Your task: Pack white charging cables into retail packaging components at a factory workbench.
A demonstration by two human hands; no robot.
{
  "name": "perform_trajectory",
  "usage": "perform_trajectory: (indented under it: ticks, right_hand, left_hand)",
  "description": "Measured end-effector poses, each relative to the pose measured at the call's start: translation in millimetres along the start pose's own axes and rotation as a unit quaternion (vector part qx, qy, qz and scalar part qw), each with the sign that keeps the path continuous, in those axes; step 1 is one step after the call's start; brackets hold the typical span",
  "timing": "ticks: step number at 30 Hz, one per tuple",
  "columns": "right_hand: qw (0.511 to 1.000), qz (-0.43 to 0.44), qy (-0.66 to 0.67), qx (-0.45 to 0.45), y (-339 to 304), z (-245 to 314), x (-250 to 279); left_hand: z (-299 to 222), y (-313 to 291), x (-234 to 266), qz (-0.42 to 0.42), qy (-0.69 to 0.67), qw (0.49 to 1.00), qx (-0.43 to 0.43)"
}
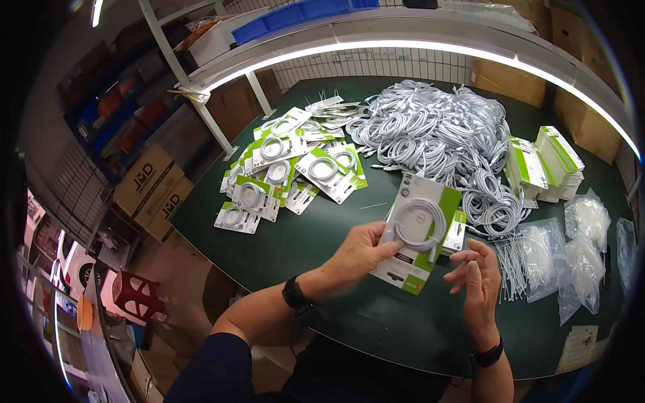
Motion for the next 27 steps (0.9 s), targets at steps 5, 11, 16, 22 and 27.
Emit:
perform_trajectory:
  ticks: [5,11,16,22,27]
  right_hand:
    - [0.998,-0.022,-0.040,-0.035,7,-11,1]
    - [0.996,0.002,-0.055,-0.065,6,-17,-2]
    - [0.990,0.033,-0.115,-0.072,0,-22,-14]
    - [0.983,0.063,-0.170,-0.037,1,-16,-35]
    - [0.950,0.169,-0.259,0.029,-19,25,-100]
  left_hand:
    - [-41,41,129,-0.183,-0.030,0.981,-0.048]
    - [-76,42,266,-0.399,0.110,0.910,-0.035]
    - [-42,-6,292,-0.419,0.263,0.865,-0.081]
    - [-80,19,187,-0.376,0.046,0.902,-0.209]
    - [-133,51,121,-0.358,-0.096,0.885,-0.281]
Point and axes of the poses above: each hand's wrist, its own y-axis towards the middle knuckle, its own x-axis out of the back of the hand, z = x × y, the point moved 10 cm from there along y, towards the middle knuckle, and after that the axes turned 15 degrees about -x, right-handed, at the moved point
